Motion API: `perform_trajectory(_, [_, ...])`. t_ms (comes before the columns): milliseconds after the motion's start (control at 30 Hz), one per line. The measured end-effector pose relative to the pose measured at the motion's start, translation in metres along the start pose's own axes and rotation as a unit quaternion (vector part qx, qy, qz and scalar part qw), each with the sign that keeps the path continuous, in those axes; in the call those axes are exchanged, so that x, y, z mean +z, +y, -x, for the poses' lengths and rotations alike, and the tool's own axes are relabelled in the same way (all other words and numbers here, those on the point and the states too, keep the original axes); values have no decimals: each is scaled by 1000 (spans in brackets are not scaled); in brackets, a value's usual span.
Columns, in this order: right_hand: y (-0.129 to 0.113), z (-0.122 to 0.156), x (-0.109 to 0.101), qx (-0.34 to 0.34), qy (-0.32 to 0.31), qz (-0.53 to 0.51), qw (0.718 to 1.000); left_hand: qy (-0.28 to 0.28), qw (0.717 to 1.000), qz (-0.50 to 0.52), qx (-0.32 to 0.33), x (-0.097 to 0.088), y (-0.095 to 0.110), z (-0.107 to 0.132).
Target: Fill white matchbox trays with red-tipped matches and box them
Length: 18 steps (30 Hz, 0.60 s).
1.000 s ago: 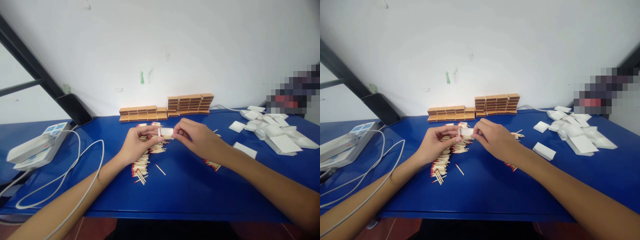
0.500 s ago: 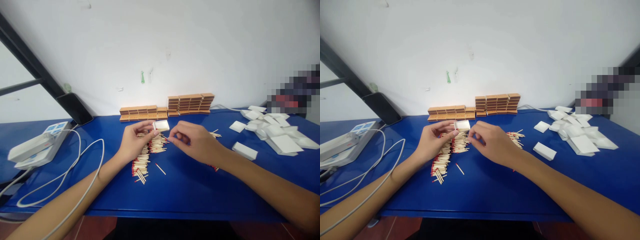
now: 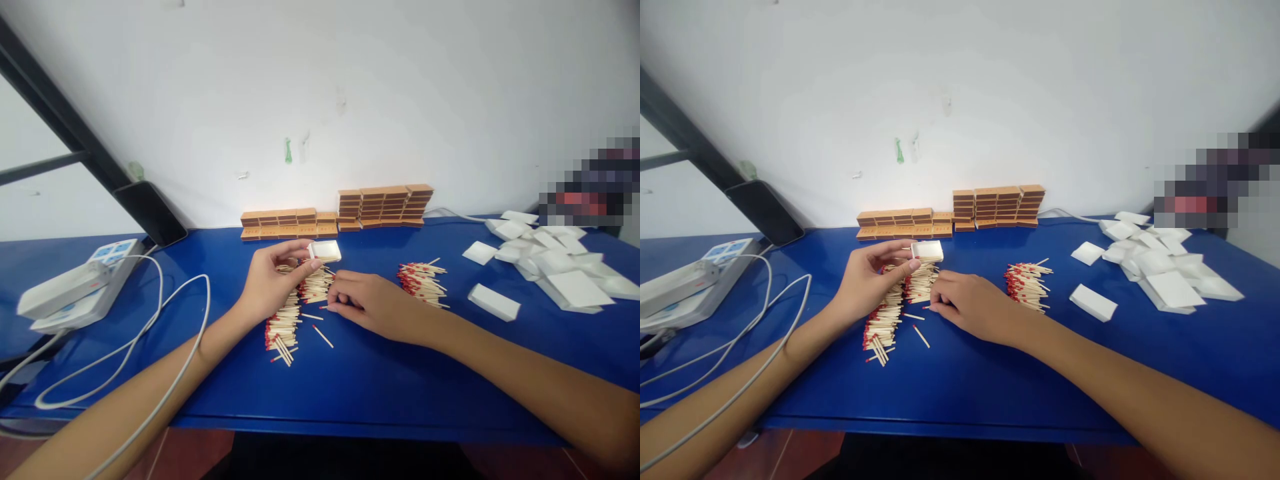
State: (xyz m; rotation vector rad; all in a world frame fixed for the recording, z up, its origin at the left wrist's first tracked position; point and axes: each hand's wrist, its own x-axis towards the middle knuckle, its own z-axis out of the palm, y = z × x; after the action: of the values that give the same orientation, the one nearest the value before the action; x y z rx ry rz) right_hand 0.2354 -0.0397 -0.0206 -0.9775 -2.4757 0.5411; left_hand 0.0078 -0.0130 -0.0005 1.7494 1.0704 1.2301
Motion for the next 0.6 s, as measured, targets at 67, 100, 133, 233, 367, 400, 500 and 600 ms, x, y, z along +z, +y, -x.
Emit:
perform_trajectory(67, [0, 1, 0, 5, -3, 4, 1000, 1, 1000, -2, 2, 0, 0, 0])
perform_trajectory(100, [0, 1, 1, 8, -4, 8, 1000, 3, 1000, -3, 2, -1, 0, 0])
perform_trajectory(133, [-2, 1, 1, 13, -4, 10, 1000, 3, 1000, -4, 1, -1, 0, 0])
perform_trajectory(233, [-8, 0, 5, 24, 8, 4, 1000, -1, 1000, -3, -1, 0, -1, 0])
perform_trajectory(367, [-15, -3, 10, 22, 25, -13, 999, -6, 1000, 3, 1, 0, -1, 1])
perform_trajectory(400, [-14, -3, 11, 16, 29, -16, 999, -5, 1000, 2, 2, 0, -1, 0])
perform_trajectory(500, [-10, -3, 11, 0, 39, -10, 999, -2, 1000, -3, 4, -1, -1, 0])
perform_trajectory(600, [-7, -3, 11, -3, 43, 2, 999, 0, 1000, -5, 3, -1, -1, 0])
